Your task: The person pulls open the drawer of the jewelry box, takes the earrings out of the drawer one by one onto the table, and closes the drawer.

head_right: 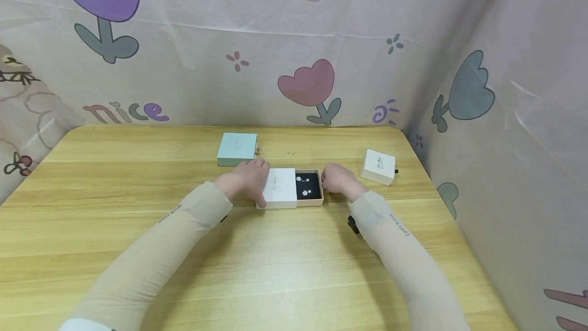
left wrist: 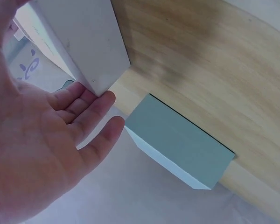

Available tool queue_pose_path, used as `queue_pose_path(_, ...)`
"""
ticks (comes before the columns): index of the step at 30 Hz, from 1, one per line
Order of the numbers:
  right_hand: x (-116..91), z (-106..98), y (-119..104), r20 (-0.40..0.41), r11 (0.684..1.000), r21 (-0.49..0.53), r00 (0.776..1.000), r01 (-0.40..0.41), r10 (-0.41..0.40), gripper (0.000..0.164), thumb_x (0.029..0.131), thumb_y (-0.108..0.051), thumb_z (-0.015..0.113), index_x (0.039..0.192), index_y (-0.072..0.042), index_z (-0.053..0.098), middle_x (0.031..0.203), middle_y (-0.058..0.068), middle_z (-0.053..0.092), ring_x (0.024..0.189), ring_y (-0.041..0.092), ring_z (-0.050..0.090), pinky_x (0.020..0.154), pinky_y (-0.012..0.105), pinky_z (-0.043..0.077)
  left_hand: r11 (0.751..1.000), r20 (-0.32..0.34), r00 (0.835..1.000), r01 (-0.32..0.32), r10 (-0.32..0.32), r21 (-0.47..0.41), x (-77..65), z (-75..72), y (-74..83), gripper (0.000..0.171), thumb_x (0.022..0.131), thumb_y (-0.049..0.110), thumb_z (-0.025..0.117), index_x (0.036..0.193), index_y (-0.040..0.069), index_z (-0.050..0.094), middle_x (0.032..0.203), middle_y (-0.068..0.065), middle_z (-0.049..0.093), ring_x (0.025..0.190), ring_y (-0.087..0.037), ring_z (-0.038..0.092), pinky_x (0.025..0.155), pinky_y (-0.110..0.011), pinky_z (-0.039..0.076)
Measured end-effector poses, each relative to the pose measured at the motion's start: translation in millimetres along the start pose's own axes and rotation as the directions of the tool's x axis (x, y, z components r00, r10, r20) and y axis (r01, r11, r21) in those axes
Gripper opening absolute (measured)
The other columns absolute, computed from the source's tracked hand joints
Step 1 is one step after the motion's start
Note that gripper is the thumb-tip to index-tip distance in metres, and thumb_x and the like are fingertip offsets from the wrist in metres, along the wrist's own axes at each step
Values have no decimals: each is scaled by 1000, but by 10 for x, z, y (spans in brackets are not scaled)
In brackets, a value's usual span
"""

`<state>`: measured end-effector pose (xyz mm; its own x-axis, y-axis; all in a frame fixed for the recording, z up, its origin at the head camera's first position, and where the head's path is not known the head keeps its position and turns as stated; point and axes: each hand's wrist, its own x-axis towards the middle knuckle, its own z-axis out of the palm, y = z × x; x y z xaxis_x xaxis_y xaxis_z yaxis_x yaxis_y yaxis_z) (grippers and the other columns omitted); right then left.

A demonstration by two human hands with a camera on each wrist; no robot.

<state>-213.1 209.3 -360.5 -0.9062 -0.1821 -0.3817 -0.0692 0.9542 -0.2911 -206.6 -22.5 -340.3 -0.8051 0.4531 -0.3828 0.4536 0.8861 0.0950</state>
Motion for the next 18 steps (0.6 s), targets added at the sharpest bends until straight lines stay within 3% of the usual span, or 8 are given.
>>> queue_pose_path(7,-16,43,-17,-12,1000,-1,1000,20,-20,20,86,-7,54,69,-6,64,67,3,62,61,14,48,58,25,38,1000,14,1000,4,-4,-5,-13,-6,-37,98,65,44,82,138,0,34,136,-14,42,125,-27,41,107,-42,32)
queue_pose_path(12,-47,67,-76,-32,999,-16,999,41,-41,23,85,-6,54,63,-6,59,60,0,56,56,12,44,53,24,35,999,31,999,12,-13,43,-57,-30,-46,104,63,49,82,140,-1,33,141,-15,39,131,-28,36,110,-43,29)
queue_pose_path(18,-77,70,-150,-51,998,-36,998,43,-45,24,84,-5,54,61,-8,58,59,0,56,56,12,45,53,24,35,997,-27,999,-44,46,69,-49,-10,60,111,64,63,74,144,0,30,148,-15,34,138,-31,29,116,-47,17)
